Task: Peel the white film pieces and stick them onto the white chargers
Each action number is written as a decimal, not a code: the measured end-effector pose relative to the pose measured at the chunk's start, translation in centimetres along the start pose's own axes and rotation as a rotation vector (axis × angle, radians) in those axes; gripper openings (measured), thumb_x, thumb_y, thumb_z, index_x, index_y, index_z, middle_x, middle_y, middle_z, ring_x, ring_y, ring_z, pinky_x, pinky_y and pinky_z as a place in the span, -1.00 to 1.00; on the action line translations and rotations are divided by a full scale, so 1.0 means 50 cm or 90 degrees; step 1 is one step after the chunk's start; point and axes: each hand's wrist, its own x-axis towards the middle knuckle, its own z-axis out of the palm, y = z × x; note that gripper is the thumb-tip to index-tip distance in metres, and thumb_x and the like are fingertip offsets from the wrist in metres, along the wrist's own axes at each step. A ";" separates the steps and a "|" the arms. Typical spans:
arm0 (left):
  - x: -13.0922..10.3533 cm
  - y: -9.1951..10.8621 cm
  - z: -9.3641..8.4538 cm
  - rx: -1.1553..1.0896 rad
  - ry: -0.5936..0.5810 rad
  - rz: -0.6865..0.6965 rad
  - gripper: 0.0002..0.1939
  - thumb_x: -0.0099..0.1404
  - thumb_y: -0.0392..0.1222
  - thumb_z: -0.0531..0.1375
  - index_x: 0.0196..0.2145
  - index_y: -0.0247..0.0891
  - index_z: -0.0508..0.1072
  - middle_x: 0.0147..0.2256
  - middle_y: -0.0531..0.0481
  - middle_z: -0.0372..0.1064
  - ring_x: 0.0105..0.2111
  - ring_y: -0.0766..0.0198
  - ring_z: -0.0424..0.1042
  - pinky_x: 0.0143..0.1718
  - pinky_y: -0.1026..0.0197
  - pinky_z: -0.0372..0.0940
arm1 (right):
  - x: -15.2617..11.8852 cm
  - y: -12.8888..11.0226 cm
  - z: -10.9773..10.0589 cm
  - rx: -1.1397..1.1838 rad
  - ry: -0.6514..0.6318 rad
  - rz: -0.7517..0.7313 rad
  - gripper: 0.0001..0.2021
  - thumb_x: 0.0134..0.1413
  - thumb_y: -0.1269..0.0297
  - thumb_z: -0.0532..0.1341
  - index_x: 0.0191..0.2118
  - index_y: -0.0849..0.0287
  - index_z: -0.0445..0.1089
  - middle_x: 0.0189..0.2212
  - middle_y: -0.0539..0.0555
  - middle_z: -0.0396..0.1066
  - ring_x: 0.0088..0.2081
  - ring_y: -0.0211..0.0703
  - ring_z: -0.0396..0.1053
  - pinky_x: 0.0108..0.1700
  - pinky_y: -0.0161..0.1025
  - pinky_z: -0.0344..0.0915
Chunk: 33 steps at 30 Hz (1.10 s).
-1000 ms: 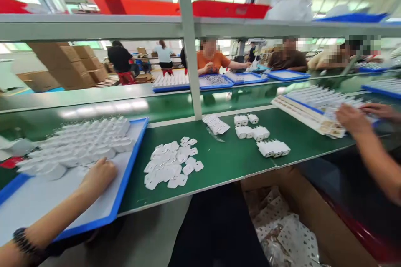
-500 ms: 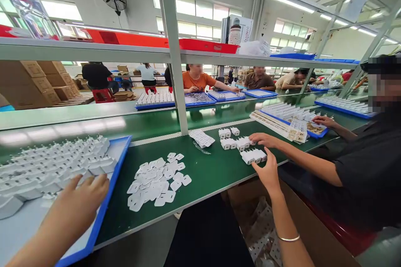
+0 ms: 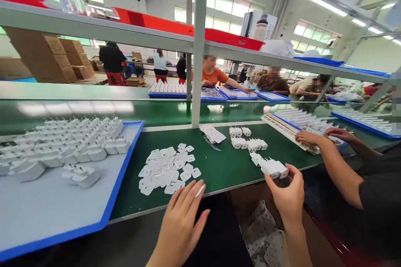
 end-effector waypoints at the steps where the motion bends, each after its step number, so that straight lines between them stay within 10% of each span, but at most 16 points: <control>1: 0.006 0.016 0.007 -0.026 -0.010 -0.006 -0.55 0.32 -0.28 0.14 0.16 -0.34 0.28 0.10 -0.18 0.39 0.10 0.04 0.36 0.08 0.03 0.26 | -0.032 -0.033 -0.013 0.020 -0.031 -0.028 -0.33 -0.13 0.03 0.33 0.10 0.22 0.21 -0.01 0.29 0.29 -0.02 0.20 0.28 -0.03 0.03 0.25; 8: 0.000 0.049 0.031 -0.257 -0.009 -0.015 -0.50 0.31 -0.36 0.10 0.20 -0.38 0.22 0.10 -0.30 0.36 0.10 0.01 0.35 0.04 -0.01 0.35 | -0.208 -0.199 -0.045 0.171 -0.450 -0.094 -0.40 -0.13 0.31 0.29 0.11 0.06 0.20 -0.03 0.11 0.32 -0.03 0.05 0.32 0.02 -0.08 0.27; 19: -0.020 0.046 -0.040 -0.678 -0.157 -0.249 -0.60 0.02 -0.28 0.42 -0.14 -0.25 0.51 -0.17 -0.08 0.48 -0.17 0.18 0.50 -0.10 0.21 0.41 | -0.121 -0.198 0.051 0.363 -0.902 -0.027 -0.87 0.13 0.22 0.26 -0.30 0.16 0.49 -0.43 0.02 0.43 -0.38 -0.19 0.34 -0.32 -0.29 0.26; 26: -0.072 0.044 -0.039 -0.677 -0.175 -0.428 -0.52 -0.07 -0.26 0.47 -0.14 -0.19 0.53 -0.11 -0.07 0.47 -0.15 0.16 0.49 -0.07 0.15 0.39 | -0.140 -0.179 0.090 0.352 -0.796 -0.147 -0.78 0.17 0.25 0.23 -0.45 0.16 0.56 -0.46 0.05 0.39 -0.40 -0.20 0.30 -0.35 -0.27 0.20; 33: -0.074 0.043 -0.034 -0.615 -0.153 -0.359 -0.56 0.03 -0.31 0.41 -0.10 -0.22 0.47 -0.10 -0.07 0.50 -0.12 0.18 0.49 -0.08 0.19 0.41 | -0.150 -0.189 0.082 0.392 -0.955 0.060 -0.79 0.14 0.15 0.26 -0.27 0.15 0.59 -0.40 0.08 0.50 -0.39 -0.19 0.33 -0.37 -0.28 0.22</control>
